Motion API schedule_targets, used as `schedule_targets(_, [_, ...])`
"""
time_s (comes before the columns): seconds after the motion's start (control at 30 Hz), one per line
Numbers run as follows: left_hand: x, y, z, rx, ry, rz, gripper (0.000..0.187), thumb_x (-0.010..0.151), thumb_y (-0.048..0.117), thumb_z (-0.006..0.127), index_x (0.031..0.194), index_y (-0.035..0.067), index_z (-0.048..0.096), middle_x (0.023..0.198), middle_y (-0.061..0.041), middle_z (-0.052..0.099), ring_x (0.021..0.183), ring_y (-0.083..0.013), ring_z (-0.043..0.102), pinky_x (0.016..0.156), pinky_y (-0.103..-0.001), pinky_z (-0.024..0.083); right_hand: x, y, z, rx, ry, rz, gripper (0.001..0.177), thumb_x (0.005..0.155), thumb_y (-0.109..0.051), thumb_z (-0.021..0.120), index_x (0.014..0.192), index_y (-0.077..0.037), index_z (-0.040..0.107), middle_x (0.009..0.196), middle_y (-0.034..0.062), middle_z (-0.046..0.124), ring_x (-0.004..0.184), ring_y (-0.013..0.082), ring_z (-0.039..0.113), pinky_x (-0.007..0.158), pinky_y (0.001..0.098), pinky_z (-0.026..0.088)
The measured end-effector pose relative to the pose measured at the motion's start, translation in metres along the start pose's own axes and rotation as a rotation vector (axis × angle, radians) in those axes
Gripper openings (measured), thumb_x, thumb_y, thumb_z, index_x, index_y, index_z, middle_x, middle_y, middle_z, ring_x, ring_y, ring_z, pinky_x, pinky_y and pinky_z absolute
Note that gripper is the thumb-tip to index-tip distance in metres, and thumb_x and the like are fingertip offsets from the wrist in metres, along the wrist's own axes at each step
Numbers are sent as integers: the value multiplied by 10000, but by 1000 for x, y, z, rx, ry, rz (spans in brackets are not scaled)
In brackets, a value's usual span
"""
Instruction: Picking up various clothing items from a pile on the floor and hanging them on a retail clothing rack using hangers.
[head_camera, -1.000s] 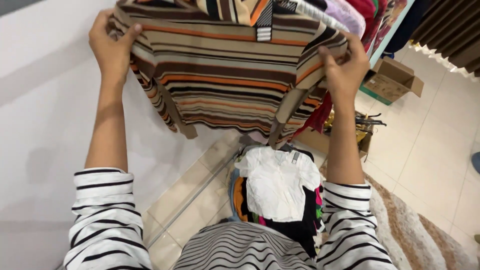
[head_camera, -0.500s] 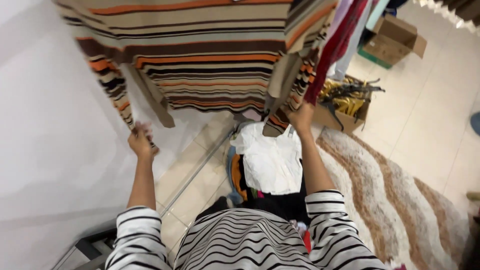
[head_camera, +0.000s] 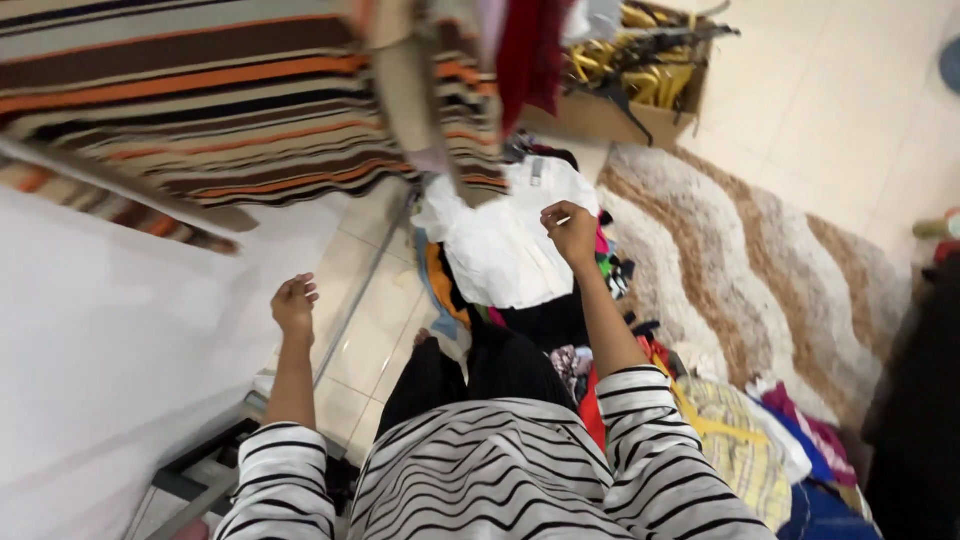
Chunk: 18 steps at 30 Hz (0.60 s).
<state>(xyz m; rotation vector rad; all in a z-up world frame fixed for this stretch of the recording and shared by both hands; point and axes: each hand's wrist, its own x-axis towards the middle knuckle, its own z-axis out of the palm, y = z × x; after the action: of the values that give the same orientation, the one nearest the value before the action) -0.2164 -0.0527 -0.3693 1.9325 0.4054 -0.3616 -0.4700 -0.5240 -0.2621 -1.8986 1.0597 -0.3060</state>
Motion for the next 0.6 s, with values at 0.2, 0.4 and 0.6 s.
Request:
schedule_targets(0.2, [-55, 25, 129, 103, -202, 135, 218, 974, 228, 577, 1031, 141, 769, 807, -72, 706, 669, -119, 644, 630, -205, 510, 27, 100, -30, -100, -9, -45, 166, 827, -95, 728, 934, -199, 800, 748, 99, 740, 692, 305, 729, 694, 365, 546])
schedule_targets(0.4, [-102, 33, 220, 285, -388, 187, 205, 966, 254, 600, 1017, 217, 794, 769, -45, 753, 693, -148, 729, 735, -274, 568, 51, 128, -62, -200, -89, 14, 285, 877, -104, 691, 1142, -183, 760, 904, 135, 756, 920, 372, 727, 841, 472, 570])
schedule_targets(0.6, [-127, 67, 274, 404, -483, 201, 227, 1033, 215, 561, 1176, 184, 735, 923, -72, 769, 723, -173, 717, 761, -345, 563, 95, 158, -52, -232, -81, -72, 409, 887, -55, 699, 1281, -160, 673, 965, 132, 707, 968, 361, 711, 875, 447, 576])
